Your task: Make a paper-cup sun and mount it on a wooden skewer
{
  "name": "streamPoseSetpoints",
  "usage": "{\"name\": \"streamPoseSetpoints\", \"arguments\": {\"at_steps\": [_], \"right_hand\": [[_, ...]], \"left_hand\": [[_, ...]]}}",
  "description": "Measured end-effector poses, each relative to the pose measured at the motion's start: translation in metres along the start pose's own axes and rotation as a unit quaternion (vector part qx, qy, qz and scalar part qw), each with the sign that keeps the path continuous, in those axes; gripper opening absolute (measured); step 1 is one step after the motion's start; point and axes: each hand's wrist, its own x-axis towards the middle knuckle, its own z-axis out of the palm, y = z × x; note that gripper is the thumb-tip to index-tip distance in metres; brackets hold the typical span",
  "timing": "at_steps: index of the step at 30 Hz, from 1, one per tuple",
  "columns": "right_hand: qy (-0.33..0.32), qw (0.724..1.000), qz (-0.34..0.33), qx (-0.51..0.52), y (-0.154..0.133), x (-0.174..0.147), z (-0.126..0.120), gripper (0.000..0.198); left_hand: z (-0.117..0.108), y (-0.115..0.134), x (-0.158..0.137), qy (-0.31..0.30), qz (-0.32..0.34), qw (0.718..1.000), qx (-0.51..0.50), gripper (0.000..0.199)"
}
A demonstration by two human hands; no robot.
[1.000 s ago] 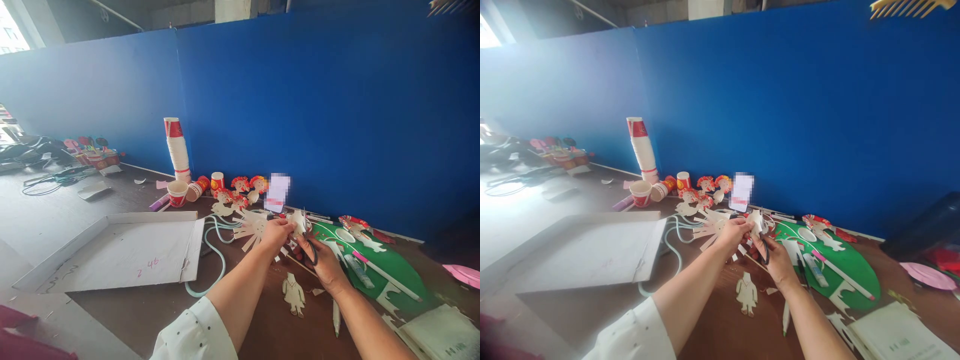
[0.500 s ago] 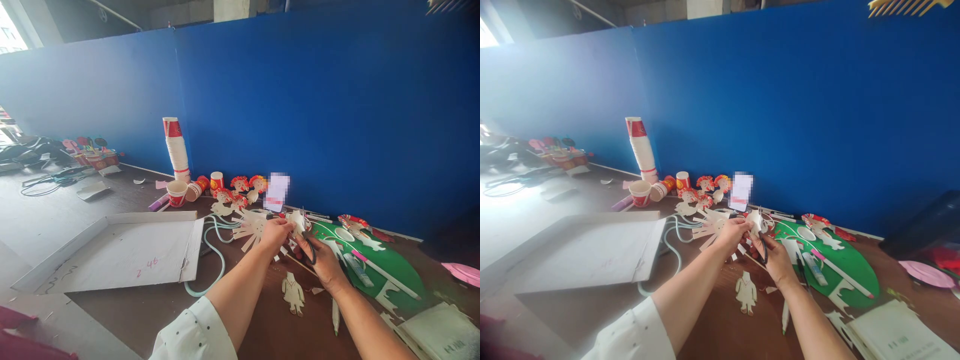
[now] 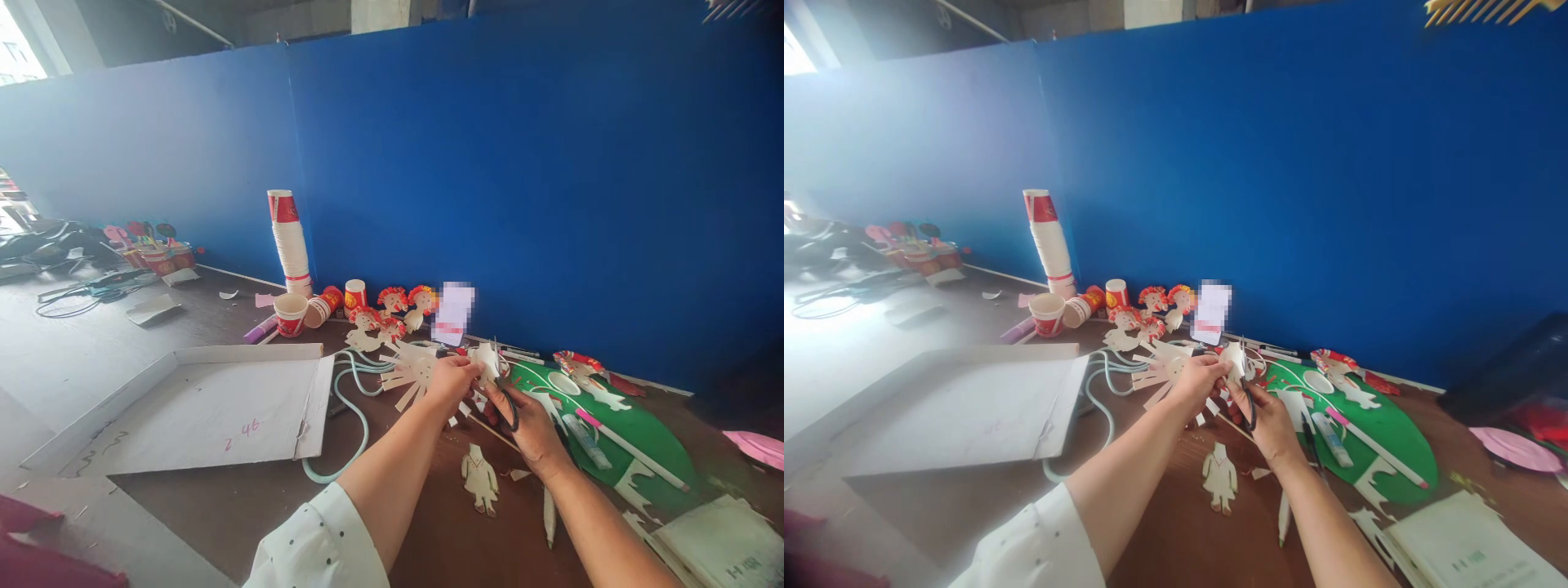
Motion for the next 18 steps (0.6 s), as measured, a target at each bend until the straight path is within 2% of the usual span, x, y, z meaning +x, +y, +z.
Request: {"name": "streamPoseSetpoints", "arguments": {"at_steps": [18], "right_hand": [[-0.002, 1.000, 0.001, -0.012, 0.0002, 0.0010, -0.0009, 0.040]], "left_hand": [[-0.0007, 0.0030, -0.0022, 0.002, -0.006, 1.000, 0.013, 0.018]]}}
